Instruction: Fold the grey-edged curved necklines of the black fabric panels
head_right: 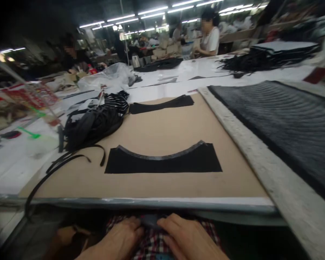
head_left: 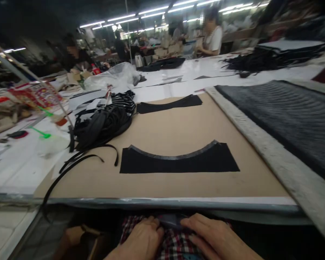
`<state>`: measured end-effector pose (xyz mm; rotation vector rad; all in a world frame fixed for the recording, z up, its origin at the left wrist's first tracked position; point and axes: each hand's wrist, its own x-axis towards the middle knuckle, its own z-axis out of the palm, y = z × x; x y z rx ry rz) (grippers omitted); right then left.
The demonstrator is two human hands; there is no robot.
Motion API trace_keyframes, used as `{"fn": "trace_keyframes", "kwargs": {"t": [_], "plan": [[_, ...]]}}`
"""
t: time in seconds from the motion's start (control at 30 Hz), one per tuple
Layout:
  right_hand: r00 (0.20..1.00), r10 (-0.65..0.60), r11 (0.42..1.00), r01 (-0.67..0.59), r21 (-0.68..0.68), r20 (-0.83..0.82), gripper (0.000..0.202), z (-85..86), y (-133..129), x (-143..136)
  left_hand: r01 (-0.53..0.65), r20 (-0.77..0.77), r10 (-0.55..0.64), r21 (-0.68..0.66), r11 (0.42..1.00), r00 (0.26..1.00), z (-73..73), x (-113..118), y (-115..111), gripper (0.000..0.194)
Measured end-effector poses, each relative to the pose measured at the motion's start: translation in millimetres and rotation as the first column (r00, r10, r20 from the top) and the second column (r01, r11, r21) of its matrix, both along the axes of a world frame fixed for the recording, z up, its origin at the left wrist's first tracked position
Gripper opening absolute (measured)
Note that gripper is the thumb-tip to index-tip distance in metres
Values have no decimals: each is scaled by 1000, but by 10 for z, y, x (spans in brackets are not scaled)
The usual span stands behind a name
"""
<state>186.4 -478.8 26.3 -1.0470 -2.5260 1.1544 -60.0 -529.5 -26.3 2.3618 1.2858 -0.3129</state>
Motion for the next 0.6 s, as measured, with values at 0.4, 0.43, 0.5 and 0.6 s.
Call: {"fn": "trace_keyframes", "kwargs": {"t": [0.4, 0.43, 0.5, 0.6], "plan": [[842, 349, 799, -496, 339, 411, 34, -729, 2, -656, 8, 104, -27, 174, 985, 994, -98, -359, -508, 23], [835, 334, 796, -498, 343, 437, 36, -770, -4, -660, 10, 120, -39, 233, 972, 992, -56, -393, -520, 22], [816, 290, 830, -475, 294, 500, 39, -802, 10, -677, 8, 120, -55, 364, 932, 991, 70, -455, -499, 19], [818, 244, 929, -352, 117, 522, 51, -743, 83, -718, 14, 82, -69, 541, 841, 994, 298, -508, -385, 20]]}}
